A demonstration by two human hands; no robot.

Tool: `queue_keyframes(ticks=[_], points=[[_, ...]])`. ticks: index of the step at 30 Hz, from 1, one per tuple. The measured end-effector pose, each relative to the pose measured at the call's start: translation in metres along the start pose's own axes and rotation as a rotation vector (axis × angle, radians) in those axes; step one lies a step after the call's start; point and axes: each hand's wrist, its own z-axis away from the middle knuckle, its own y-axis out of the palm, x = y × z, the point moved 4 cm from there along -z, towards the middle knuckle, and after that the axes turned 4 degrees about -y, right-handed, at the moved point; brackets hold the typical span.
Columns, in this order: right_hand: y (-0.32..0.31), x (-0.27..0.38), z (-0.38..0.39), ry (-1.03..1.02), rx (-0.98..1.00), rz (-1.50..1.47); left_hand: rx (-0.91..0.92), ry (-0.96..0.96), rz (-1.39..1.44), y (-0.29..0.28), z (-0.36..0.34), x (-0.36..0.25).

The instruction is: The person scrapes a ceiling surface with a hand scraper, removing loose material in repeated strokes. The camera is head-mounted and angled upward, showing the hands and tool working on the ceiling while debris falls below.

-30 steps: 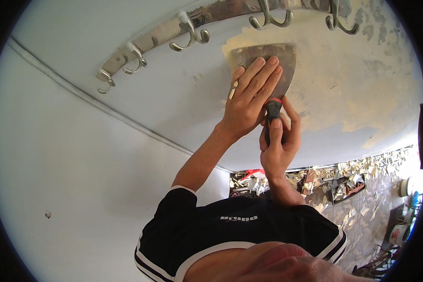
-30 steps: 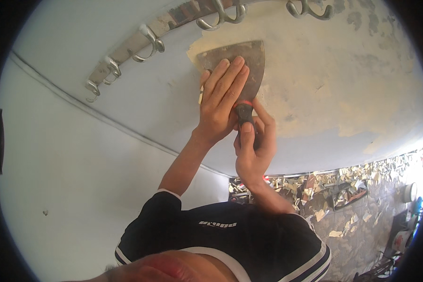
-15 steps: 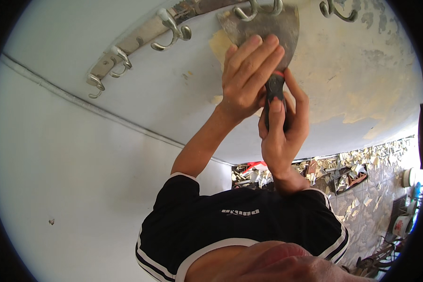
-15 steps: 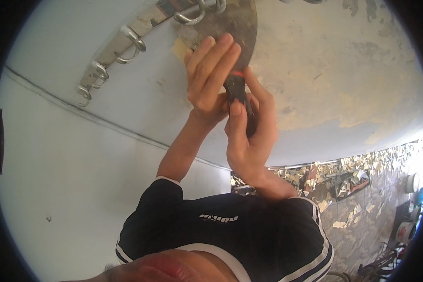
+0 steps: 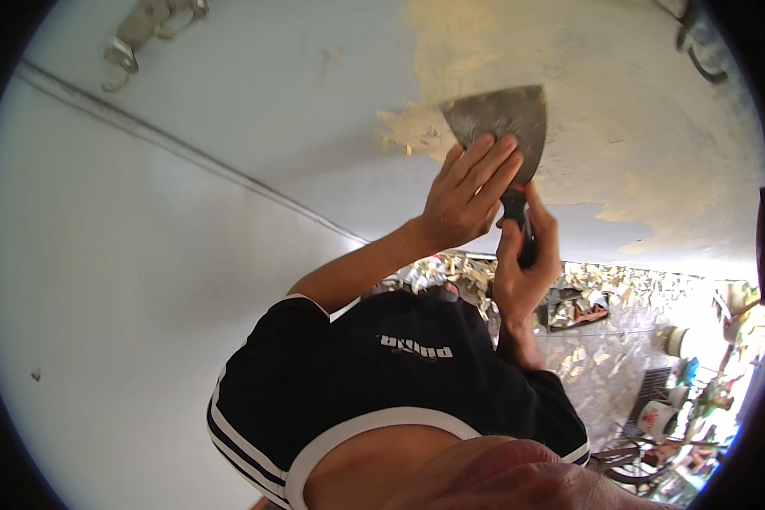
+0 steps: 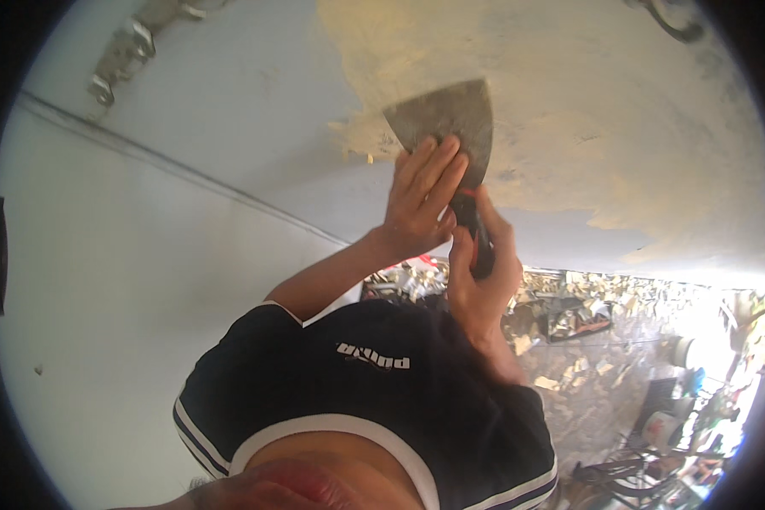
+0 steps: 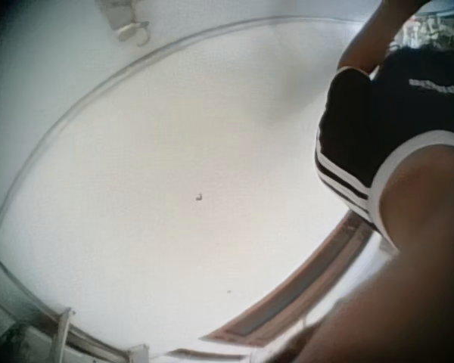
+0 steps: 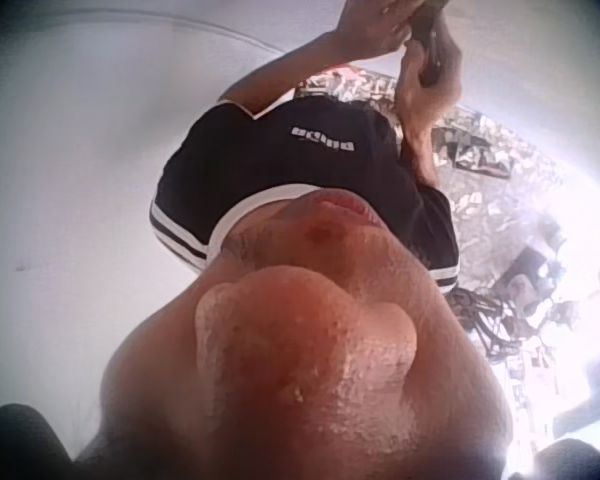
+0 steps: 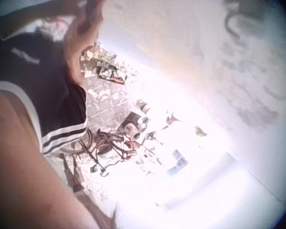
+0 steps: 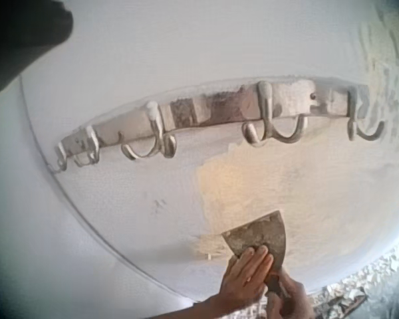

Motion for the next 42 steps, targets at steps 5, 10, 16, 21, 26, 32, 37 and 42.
queue_keyframes(ticks=[5,10,16,21,26,32,37,42], points=[[-0.011,0.003,0.005,0.047,0.17,0.128,-0.036,-0.236,0.143,0.023,0.045,-0.01],[-0.02,-0.01,-0.003,-0.009,0.189,0.187,-0.112,-0.303,0.149,0.029,0.029,-0.014],[-0.01,-0.012,0.01,0.046,0.204,0.155,-0.164,-0.199,0.012,0.021,0.019,-0.004],[-0.015,-0.015,-0.001,-0.114,0.158,0.151,-0.15,-0.197,0.042,0.017,0.006,-0.007],[0.009,-0.001,-0.022,-0.168,0.22,0.173,-0.306,-0.138,-0.077,0.004,-0.015,0.022],[0.014,-0.004,-0.013,-0.169,0.111,0.135,-0.267,-0.13,-0.042,0.005,-0.015,0.022],[0.017,-0.004,-0.015,-0.135,0.152,0.081,-0.307,-0.113,-0.001,-0.003,-0.023,0.025],[0.027,0.008,-0.013,-0.015,0.141,0.011,-0.313,-0.12,-0.024,-0.007,-0.018,0.032]])
